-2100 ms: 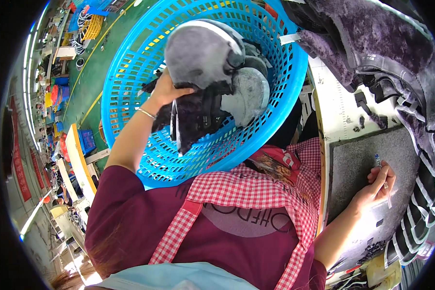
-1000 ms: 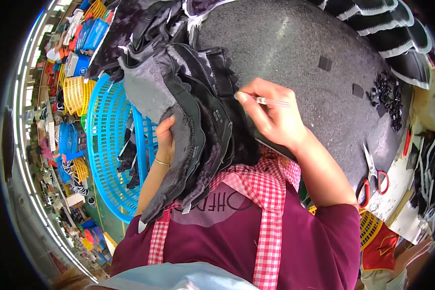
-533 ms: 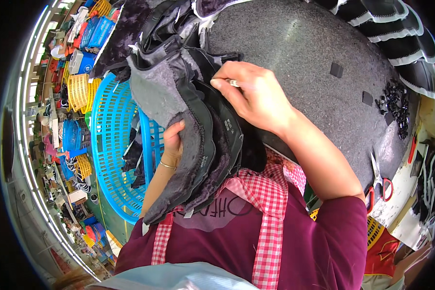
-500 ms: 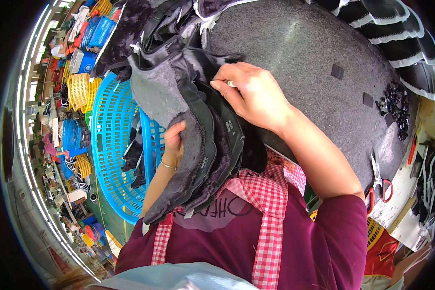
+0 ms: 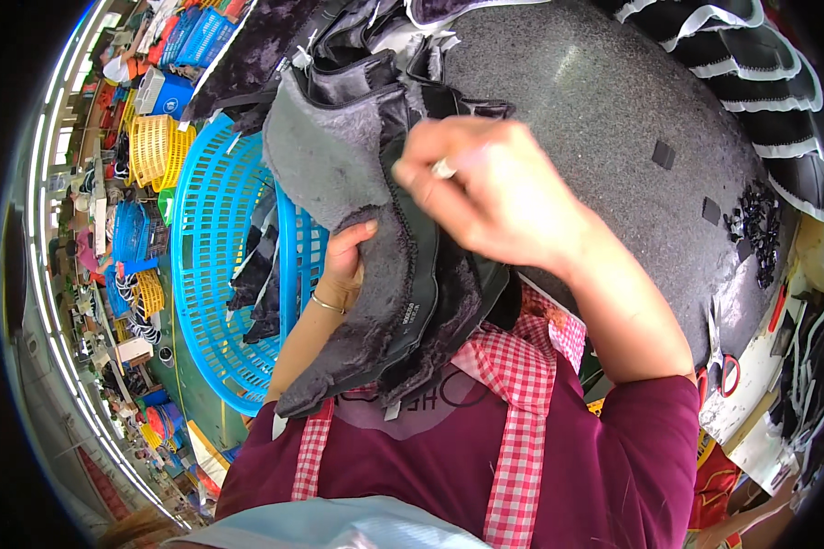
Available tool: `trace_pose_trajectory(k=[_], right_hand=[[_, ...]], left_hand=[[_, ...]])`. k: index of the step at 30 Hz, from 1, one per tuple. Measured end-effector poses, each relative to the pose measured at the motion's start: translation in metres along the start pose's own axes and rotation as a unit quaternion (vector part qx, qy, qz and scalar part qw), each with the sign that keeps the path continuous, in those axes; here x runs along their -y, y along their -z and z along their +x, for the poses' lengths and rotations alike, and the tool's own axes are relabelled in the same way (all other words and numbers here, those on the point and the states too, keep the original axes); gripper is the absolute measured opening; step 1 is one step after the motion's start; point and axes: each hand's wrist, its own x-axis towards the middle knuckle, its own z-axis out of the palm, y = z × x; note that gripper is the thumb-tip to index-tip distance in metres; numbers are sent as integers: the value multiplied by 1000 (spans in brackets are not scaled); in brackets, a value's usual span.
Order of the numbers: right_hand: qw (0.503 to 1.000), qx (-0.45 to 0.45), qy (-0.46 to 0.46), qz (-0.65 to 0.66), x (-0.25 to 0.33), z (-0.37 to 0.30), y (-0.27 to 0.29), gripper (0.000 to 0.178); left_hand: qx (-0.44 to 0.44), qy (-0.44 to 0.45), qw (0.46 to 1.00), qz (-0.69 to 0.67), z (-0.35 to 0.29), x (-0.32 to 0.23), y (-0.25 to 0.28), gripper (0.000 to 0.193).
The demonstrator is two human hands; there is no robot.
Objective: The person applies adhesive with a pen-like applicator to shoe uppers, transfers stitched shoe pieces into a basket, and attaches lining pieces to the uppers before trimming them with scissors.
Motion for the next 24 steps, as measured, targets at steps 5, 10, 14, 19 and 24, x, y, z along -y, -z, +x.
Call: trace_pose_trajectory(k=[5, 10, 14, 19, 24], right_hand=[[990, 23, -7, -142, 3, -3, 0, 9], [940, -210, -134, 231, 2, -5, 27, 18], [918, -261, -152, 257, -21, -23, 38, 20], [917, -231, -208, 249, -66, -39, 33, 21], [898, -264, -259, 237, -88, -49, 27, 22]], left_hand=[[3, -51, 999, 9, -2, 0, -7, 48], [-69, -23, 997, -38, -29, -6, 39, 50], [80, -221, 972, -22, -86, -72, 45, 49], [19, -392, 918, 61, -170, -230, 41, 43], [-85, -385, 888, 238, -140, -420, -39, 30]])
